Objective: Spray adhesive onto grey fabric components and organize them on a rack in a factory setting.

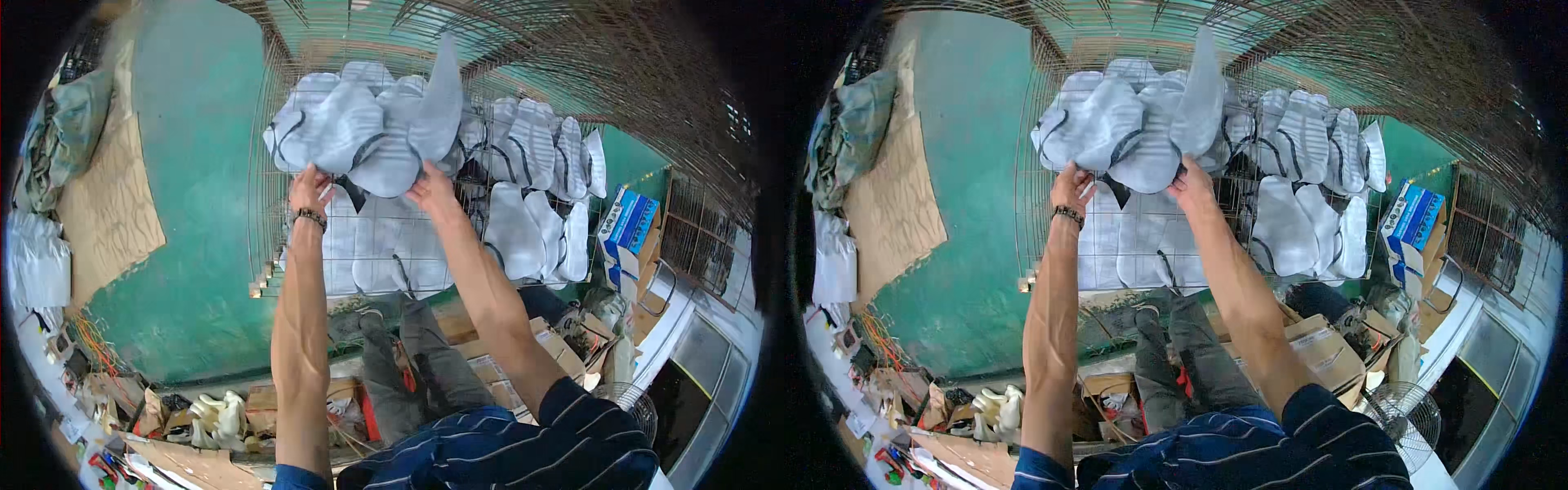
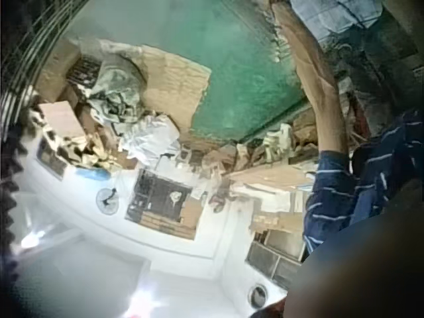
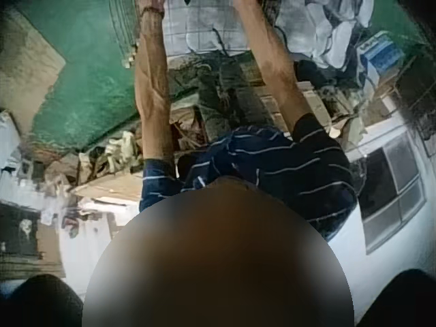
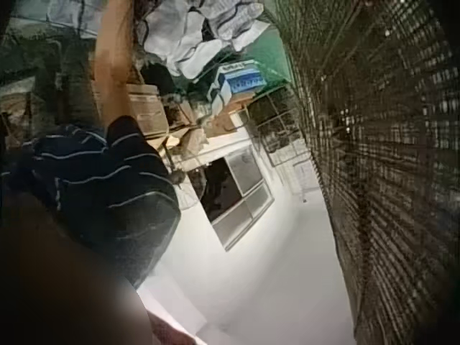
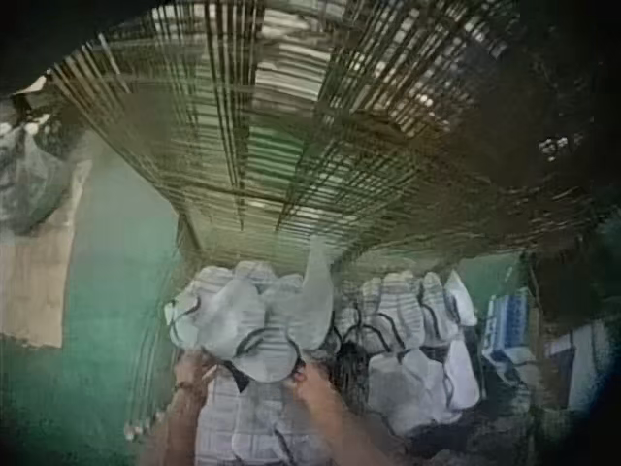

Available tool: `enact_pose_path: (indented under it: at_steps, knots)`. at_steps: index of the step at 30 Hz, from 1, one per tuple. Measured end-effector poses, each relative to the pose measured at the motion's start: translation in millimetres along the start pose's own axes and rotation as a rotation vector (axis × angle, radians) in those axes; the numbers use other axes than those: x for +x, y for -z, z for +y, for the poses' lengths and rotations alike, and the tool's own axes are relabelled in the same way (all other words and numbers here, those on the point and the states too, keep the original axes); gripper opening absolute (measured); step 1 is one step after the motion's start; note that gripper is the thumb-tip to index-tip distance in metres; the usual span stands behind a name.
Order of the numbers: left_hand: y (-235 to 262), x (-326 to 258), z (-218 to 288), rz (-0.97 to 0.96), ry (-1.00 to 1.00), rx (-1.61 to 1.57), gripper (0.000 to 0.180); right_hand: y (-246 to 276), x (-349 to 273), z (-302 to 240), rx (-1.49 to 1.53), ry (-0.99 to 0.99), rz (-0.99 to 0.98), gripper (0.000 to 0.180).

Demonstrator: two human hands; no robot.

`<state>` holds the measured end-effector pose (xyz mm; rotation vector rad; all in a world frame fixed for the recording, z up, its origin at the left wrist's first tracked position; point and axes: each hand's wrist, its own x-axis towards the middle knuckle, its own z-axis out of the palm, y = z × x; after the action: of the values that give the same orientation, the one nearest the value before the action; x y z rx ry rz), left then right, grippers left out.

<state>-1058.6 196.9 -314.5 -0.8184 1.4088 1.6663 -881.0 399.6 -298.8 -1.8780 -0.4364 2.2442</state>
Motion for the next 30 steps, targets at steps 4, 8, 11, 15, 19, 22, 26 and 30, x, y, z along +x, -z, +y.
enact_pose_path:
  at_steps: [4, 8, 11, 15, 19, 22, 26, 30]
  knots:
    - [-3, 4, -25, -0.012, -0.053, -0.088, 0.041, 32, 9, 2, 0.068, 0.063, 0.035, 0.053]
    - [-6, -7, -22, -0.046, -0.039, -0.115, 0.039, 37, -30, 22, -0.255, 0.354, 0.268, 0.043]
    - [17, -11, -13, -0.048, -0.067, -0.116, 0.038, -26, -74, 38, -1.062, 1.276, 0.044, 0.054]
    - [23, -19, -1, -0.106, -0.132, -0.092, 0.047, -103, -60, 42, -1.468, 1.48, -0.326, 0.06]
    - [2, -34, -9, -0.1, -0.155, -0.123, 0.07, -113, -4, 34, -1.715, 1.499, -0.411, 0.061]
    - [14, -47, -3, -0.156, -0.05, -0.129, 0.074, -112, 8, 40, -1.821, 1.449, -0.447, 0.061]
    - [16, -58, 7, -0.114, -0.057, 0.136, 0.07, -117, 6, 49, -1.878, 1.399, -0.36, 0.061]
    - [24, -57, 15, 0.071, -0.043, 0.343, 0.069, -128, 1, 57, -1.88, 1.407, -0.359, 0.061]
